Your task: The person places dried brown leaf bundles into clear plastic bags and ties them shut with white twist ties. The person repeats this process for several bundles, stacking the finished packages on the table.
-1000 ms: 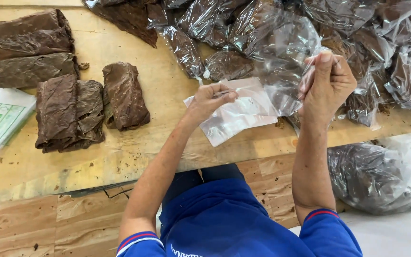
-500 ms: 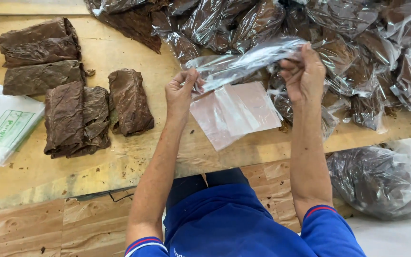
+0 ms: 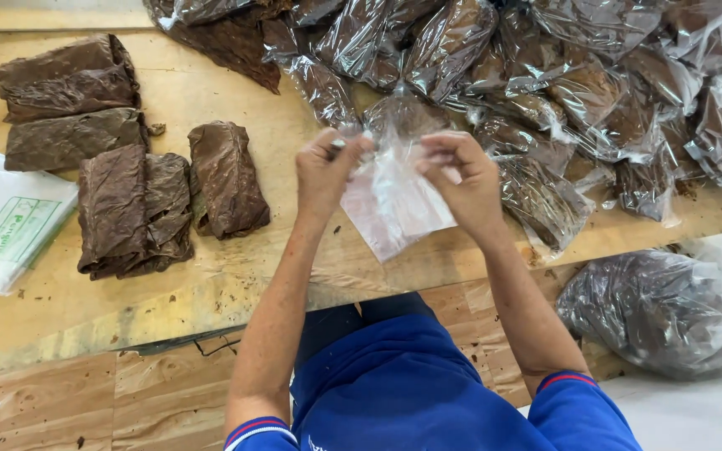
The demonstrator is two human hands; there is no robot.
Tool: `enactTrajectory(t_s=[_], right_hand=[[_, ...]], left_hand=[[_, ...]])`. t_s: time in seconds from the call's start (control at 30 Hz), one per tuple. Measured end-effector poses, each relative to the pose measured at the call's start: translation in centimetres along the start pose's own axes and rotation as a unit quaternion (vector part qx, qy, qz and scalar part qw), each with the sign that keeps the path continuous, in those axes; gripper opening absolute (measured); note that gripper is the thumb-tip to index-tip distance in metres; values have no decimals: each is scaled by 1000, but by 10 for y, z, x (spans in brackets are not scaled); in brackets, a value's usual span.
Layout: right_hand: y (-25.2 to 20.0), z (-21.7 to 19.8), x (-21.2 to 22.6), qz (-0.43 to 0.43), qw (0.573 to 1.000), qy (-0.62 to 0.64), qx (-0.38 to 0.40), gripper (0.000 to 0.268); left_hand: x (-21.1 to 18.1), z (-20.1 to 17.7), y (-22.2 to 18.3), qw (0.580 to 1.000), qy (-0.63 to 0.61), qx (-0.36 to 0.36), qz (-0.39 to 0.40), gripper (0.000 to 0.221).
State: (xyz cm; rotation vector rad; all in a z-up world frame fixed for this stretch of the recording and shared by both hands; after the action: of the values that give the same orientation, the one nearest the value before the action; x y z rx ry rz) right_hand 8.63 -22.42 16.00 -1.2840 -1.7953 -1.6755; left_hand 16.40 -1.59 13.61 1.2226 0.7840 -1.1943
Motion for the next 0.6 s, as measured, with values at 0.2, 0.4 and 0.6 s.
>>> enactTrajectory(t_s=[0.2,0.4,0.6], right_hand=[[16,28,26,-19,977,-125,171,56],[12,18,32,93,984,-46,145,8],[24,-24,18,139,988,65,-33,18]], left_hand=[[26,29,-5,976,40,185,111,14],[7,5,-1,987,-50,144,54,20],[1,-3,7,979,-23,184,90,36]])
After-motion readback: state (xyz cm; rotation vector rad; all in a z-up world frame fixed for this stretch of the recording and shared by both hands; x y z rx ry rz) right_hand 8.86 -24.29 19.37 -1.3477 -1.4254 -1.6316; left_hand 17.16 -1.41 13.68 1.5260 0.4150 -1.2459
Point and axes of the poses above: each hand's wrist, its own y-axis towards the middle knuckle, its own z-axis out of the palm, x = y × z, the point moved 7 cm from there along y, towards the middle knuckle
